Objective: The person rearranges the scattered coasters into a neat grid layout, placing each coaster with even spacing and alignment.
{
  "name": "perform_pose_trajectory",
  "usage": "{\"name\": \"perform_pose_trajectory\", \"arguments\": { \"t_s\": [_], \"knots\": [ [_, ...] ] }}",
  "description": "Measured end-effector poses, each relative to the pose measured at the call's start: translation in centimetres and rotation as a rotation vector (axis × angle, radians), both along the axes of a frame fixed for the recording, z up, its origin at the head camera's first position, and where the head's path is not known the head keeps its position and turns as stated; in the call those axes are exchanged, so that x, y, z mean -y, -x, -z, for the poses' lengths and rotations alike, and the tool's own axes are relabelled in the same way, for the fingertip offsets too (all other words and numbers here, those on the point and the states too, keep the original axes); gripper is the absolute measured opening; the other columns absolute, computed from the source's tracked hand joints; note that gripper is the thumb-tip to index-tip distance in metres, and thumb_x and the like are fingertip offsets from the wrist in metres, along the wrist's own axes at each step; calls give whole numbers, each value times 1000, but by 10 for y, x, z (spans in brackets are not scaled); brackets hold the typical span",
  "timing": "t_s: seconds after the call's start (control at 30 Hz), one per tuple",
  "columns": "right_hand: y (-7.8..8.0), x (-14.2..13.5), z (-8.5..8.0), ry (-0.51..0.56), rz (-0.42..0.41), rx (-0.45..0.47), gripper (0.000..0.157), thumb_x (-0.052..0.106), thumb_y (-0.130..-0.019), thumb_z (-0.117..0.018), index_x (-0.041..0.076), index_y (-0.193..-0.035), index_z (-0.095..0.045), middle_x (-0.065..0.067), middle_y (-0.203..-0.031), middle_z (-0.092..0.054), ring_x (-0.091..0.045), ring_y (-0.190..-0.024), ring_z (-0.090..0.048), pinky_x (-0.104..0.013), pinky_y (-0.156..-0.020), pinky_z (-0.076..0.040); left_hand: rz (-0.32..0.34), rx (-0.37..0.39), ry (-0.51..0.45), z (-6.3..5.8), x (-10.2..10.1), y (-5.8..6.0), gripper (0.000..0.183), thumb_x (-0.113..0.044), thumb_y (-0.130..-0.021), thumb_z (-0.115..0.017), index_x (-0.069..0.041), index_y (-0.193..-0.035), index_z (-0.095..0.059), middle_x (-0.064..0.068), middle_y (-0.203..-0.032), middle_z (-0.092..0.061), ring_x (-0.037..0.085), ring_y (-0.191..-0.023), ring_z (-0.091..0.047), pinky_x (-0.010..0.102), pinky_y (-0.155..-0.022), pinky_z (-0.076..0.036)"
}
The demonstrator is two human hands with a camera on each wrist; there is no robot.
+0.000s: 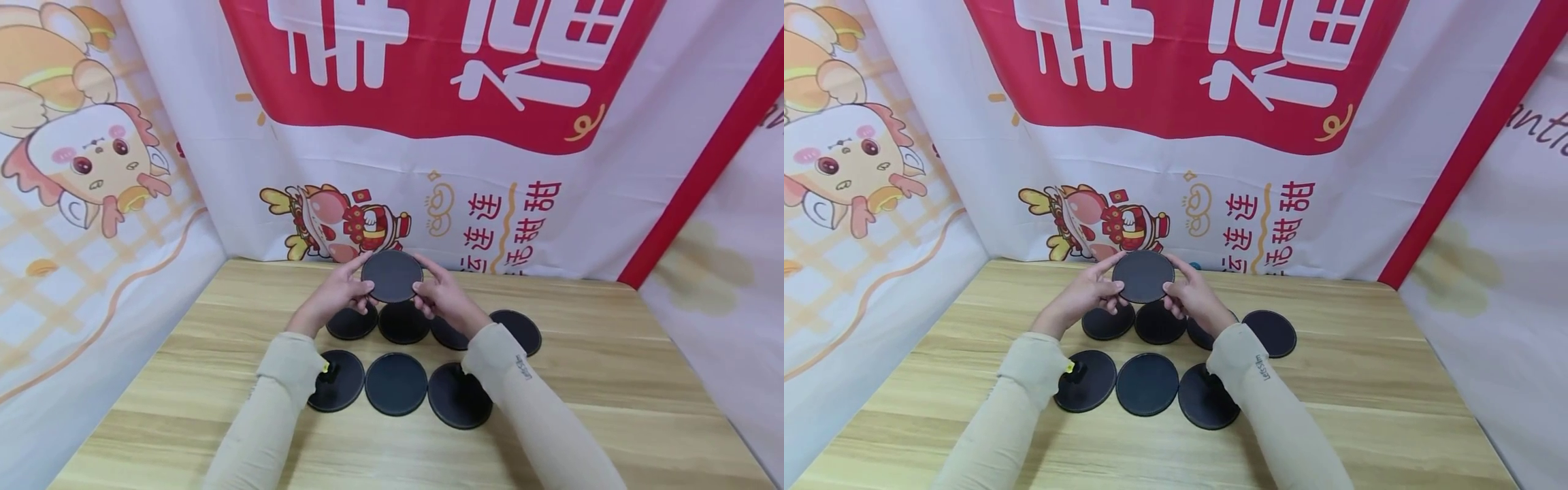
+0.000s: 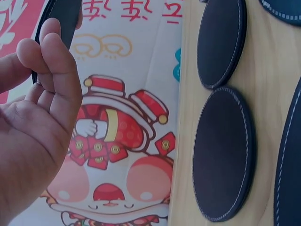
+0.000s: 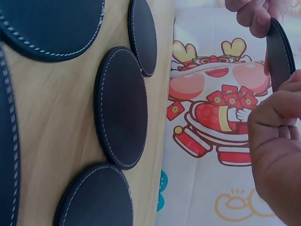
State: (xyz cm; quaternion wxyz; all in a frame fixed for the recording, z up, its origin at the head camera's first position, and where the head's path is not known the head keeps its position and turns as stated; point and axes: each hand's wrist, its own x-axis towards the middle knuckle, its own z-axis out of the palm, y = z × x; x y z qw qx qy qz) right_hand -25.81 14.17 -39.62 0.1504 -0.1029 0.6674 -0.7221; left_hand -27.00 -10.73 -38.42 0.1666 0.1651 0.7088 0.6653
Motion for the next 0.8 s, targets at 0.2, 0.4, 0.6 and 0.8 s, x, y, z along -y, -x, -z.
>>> {"name": "perform_pose_trajectory", "arguments": {
  "t_s": [0.2, 0.4, 0.6, 0.8],
  "knots": [
    [-8, -13, 2, -20, 11, 9, 63, 5, -105, -48, 29, -160, -28, -8, -62, -58, -14, -46, -47, -26, -46, -40, 10, 20, -2, 4, -13, -4, 71, 1, -101, -53, -16, -162, -22, 15, -73, -68, 14, -50, -57, 29, -58, -57],
    [-20, -26, 3, -35, 28, 23, 65, 5, -104, -50, 29, -160, -28, -8, -62, -59, -14, -46, -47, -26, -47, -40, 46, 15, 2, 10, -26, -8, 70, 0, -102, -52, -16, -163, -21, 12, -68, -66, 15, -54, -60, 29, -57, -57],
    [-32, -42, 3, -48, 41, 26, 65, 7, -104, -51, 30, -160, -28, -7, -63, -60, -14, -46, -48, -26, -48, -41, 57, 24, 3, 10, -40, -17, 69, 0, -103, -52, -15, -163, -21, 13, -74, -70, 15, -50, -54, 28, -56, -55],
    [-46, -60, 3, -25, 60, 13, 64, 8, -105, -51, 28, -160, -28, -7, -64, -59, -13, -48, -48, -26, -48, -41, 70, 34, -10, 9, -58, -25, 69, -1, -103, -52, -20, -162, -23, 10, -74, -69, 15, -50, -53, 29, -56, -55]
  ]
}}
